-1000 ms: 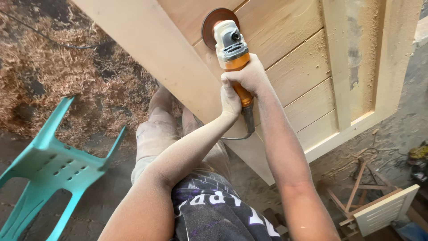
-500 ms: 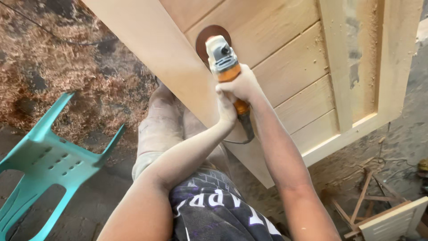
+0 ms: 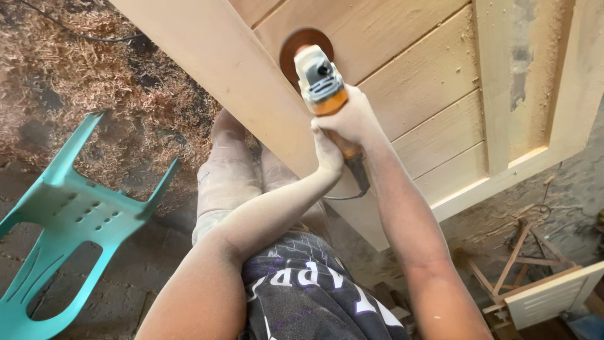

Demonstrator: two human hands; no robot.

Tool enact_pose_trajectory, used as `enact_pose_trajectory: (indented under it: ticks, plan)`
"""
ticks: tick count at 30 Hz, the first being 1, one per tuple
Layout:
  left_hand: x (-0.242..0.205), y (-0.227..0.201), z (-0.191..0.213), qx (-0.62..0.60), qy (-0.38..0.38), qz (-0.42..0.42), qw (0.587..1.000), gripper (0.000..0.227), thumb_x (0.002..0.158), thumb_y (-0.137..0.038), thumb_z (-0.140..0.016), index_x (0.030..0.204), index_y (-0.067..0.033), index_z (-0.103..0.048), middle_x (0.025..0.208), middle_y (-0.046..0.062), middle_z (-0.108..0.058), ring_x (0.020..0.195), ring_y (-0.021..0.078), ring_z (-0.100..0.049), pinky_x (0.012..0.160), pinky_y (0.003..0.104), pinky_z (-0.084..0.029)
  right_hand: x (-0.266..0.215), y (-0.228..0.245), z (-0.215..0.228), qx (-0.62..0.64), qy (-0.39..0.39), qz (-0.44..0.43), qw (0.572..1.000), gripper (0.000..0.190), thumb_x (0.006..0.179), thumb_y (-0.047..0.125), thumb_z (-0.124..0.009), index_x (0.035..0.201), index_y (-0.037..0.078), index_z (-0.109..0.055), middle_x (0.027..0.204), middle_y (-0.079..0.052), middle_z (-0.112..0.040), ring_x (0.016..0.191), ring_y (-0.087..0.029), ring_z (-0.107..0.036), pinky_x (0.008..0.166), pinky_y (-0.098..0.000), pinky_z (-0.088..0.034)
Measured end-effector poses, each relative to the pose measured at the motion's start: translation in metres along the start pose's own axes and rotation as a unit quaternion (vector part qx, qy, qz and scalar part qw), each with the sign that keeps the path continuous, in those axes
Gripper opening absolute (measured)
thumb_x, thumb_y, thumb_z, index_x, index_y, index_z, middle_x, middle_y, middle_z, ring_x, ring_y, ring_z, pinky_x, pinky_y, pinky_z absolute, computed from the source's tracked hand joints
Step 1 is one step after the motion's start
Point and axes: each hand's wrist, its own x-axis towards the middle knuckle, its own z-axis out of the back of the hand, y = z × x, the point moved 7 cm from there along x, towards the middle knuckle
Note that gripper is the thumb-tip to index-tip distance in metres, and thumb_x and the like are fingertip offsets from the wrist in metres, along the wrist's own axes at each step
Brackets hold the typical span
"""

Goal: The person uses an angle grinder with a sanding disc to smooth the surface of a wooden door. The person moves the tool across the door panels and frame, generating sawdust while working in a workshop.

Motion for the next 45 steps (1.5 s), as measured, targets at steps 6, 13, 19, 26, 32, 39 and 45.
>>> enact_pose_trajectory:
  ticks: [6,13,19,26,32,39,45]
  plan:
    - [0.043,-0.057,-0.017,-0.089,-0.008,-0.019,0.996,0.103,0.093,-0.084,-0.027,0.153,-0.0004,-0.037,0.147,0.014,-0.049,0.136,0.0260,-0.046,0.117,0.036,-0.034,0.037,0.051,0.001,-0.045,0.020,0.055,0.997,0.047,0.061,0.021,-0.089,0.102,0.005,-0.072,0.095,-0.006,-0.078,0.090,-0.016,-0.075,0.084,-0.0332,-0.060]
    - [0.080,-0.116,-0.021,-0.090,-0.017,-0.034,0.995,0.114,0.088,-0.089,-0.025,0.154,0.0033,-0.037,0.148,0.017,-0.050,0.137,0.0285,-0.047,0.116,0.038,-0.036,0.073,0.097,-0.005,-0.060,0.032,0.099,0.993,0.043,0.062,0.023,-0.088,0.097,0.004,-0.072,0.092,-0.006,-0.079,0.086,-0.016,-0.076,0.082,-0.0326,-0.061]
    - [0.067,-0.091,-0.022,-0.086,-0.029,-0.028,0.995,0.111,0.089,-0.087,-0.024,0.155,0.0025,-0.034,0.150,0.017,-0.047,0.138,0.0277,-0.045,0.116,0.038,-0.035,0.062,0.084,0.000,-0.088,0.042,0.079,0.992,0.043,0.061,0.022,-0.089,0.097,0.005,-0.074,0.091,-0.006,-0.079,0.086,-0.018,-0.076,0.082,-0.0340,-0.060]
    - [-0.021,0.042,-0.011,-0.046,-0.019,0.043,0.998,0.104,0.094,-0.083,-0.023,0.154,0.0012,-0.035,0.151,0.013,-0.047,0.140,0.0254,-0.043,0.118,0.035,-0.032,-0.010,-0.006,0.015,-0.055,0.027,0.000,0.998,0.056,0.056,0.021,-0.091,0.106,0.005,-0.069,0.096,-0.007,-0.078,0.090,-0.020,-0.075,0.085,-0.0349,-0.059]
    - [-0.065,0.099,0.002,0.005,0.024,0.083,0.996,0.102,0.095,-0.082,-0.024,0.154,0.0005,-0.035,0.151,0.013,-0.047,0.139,0.0250,-0.043,0.118,0.035,-0.032,-0.041,-0.056,0.022,-0.033,0.019,-0.028,0.999,0.058,0.056,0.019,-0.091,0.108,0.005,-0.068,0.099,-0.007,-0.077,0.093,-0.020,-0.074,0.086,-0.0352,-0.058]
    - [-0.073,0.095,0.005,0.016,0.045,0.089,0.995,0.098,0.097,-0.080,-0.025,0.154,-0.0003,-0.036,0.150,0.013,-0.047,0.139,0.0245,-0.042,0.119,0.036,-0.031,-0.044,-0.067,0.018,-0.048,0.019,-0.049,0.997,0.057,0.055,0.017,-0.092,0.105,0.003,-0.068,0.097,-0.007,-0.077,0.091,-0.020,-0.074,0.085,-0.0352,-0.059]
    - [-0.051,0.054,0.001,-0.020,0.031,0.063,0.997,0.096,0.099,-0.079,-0.026,0.153,-0.0010,-0.036,0.149,0.013,-0.047,0.139,0.0241,-0.042,0.119,0.036,-0.031,-0.018,-0.031,0.013,-0.060,0.017,-0.010,0.998,0.056,0.057,0.020,-0.092,0.106,0.004,-0.069,0.098,-0.007,-0.077,0.093,-0.019,-0.075,0.086,-0.0345,-0.059]
